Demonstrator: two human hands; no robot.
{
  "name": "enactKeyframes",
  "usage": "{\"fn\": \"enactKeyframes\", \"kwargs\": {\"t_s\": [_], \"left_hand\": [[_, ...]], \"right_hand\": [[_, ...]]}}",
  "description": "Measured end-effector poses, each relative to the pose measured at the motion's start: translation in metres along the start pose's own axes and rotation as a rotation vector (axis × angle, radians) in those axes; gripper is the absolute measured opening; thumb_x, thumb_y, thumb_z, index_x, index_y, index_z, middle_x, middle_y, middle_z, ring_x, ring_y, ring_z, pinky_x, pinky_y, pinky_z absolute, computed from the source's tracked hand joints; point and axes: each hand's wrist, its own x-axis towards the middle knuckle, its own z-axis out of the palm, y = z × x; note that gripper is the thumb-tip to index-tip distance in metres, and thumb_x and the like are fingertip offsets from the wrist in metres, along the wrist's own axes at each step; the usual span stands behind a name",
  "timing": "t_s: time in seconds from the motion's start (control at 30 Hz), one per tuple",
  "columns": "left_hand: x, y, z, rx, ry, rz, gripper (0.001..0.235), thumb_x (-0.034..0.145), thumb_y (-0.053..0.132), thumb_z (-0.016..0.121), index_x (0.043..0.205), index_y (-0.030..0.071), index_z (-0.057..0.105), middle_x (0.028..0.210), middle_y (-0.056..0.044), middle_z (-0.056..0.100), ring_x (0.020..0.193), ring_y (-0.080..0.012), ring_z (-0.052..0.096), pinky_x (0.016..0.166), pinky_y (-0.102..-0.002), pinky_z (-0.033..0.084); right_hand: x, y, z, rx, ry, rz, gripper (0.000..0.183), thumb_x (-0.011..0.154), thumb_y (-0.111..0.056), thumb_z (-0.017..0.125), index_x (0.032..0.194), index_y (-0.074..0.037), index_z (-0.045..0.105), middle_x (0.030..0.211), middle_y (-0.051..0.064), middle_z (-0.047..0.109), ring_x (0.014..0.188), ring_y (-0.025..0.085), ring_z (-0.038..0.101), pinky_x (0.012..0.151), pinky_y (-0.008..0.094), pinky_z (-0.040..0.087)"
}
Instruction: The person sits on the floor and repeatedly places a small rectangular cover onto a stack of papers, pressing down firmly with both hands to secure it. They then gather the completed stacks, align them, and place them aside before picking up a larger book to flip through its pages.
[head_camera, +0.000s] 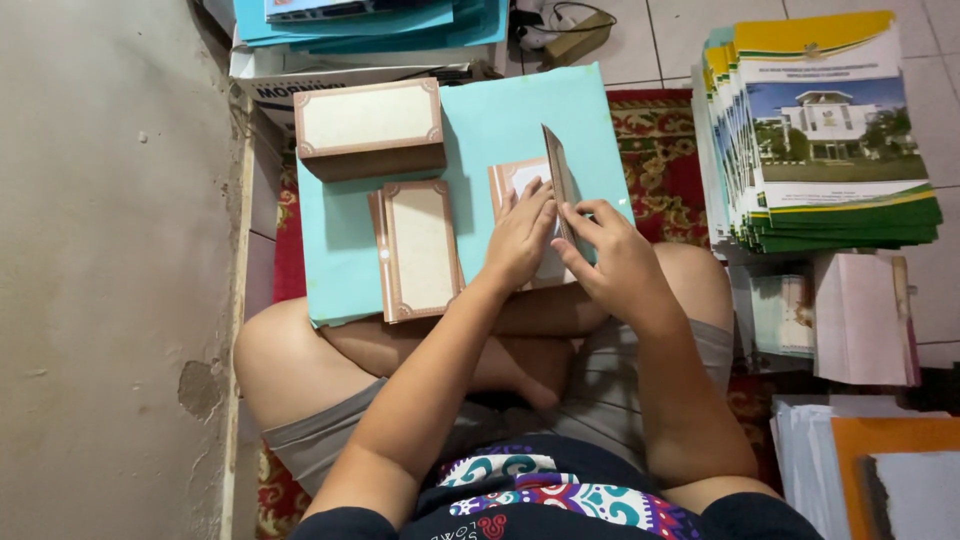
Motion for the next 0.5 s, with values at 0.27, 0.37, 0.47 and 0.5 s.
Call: {"fn": "enactKeyframes", "kwargs": {"t_s": [0.27, 0.37, 0.47, 0.5], "left_hand": [[-0.001, 0.005, -0.009, -0.168, 0.071, 0.045, 0.062, 0.108, 0.047, 0.021, 0.149, 0.008, 0.047, 0.151, -0.018, 0.053, 0.148, -0.0326, 0.040, 0.128, -0.050, 0.008], [-0.006, -0.011, 0.000, -0.200, 0.112, 0.002, 0.054, 0.107, 0.040, 0.030, 0.150, 0.012, 0.047, 0.148, -0.016, 0.055, 0.146, -0.0344, 0.042, 0.127, -0.051, 0.014], [-0.006, -0.016, 0.002, -0.215, 0.132, -0.012, 0.053, 0.105, 0.036, 0.037, 0.151, 0.012, 0.046, 0.145, -0.020, 0.056, 0.144, -0.0429, 0.040, 0.124, -0.054, 0.021], [-0.005, -0.016, 0.000, -0.227, 0.130, 0.000, 0.053, 0.104, 0.035, 0.040, 0.152, 0.011, 0.044, 0.145, -0.023, 0.055, 0.142, -0.0492, 0.039, 0.122, -0.057, 0.024]], "right_hand": [[-0.002, 0.014, -0.013, -0.096, 0.128, 0.164, 0.056, 0.105, -0.039, 0.056, 0.146, -0.001, 0.055, 0.138, 0.021, 0.053, 0.128, 0.044, 0.051, 0.097, 0.059, 0.047], [0.005, 0.006, -0.011, -0.209, 0.113, 0.128, 0.056, 0.108, -0.033, 0.049, 0.152, 0.000, 0.048, 0.150, 0.025, 0.044, 0.142, 0.046, 0.035, 0.107, 0.065, 0.036], [0.012, 0.031, 0.025, -0.010, 0.003, 0.058, 0.051, 0.108, -0.024, 0.046, 0.153, -0.002, 0.046, 0.155, 0.027, 0.042, 0.146, 0.049, 0.030, 0.115, 0.063, 0.028], [0.013, 0.046, 0.042, 0.124, -0.034, 0.000, 0.052, 0.106, -0.018, 0.049, 0.155, -0.001, 0.043, 0.156, 0.030, 0.041, 0.145, 0.053, 0.031, 0.117, 0.062, 0.027]]}}
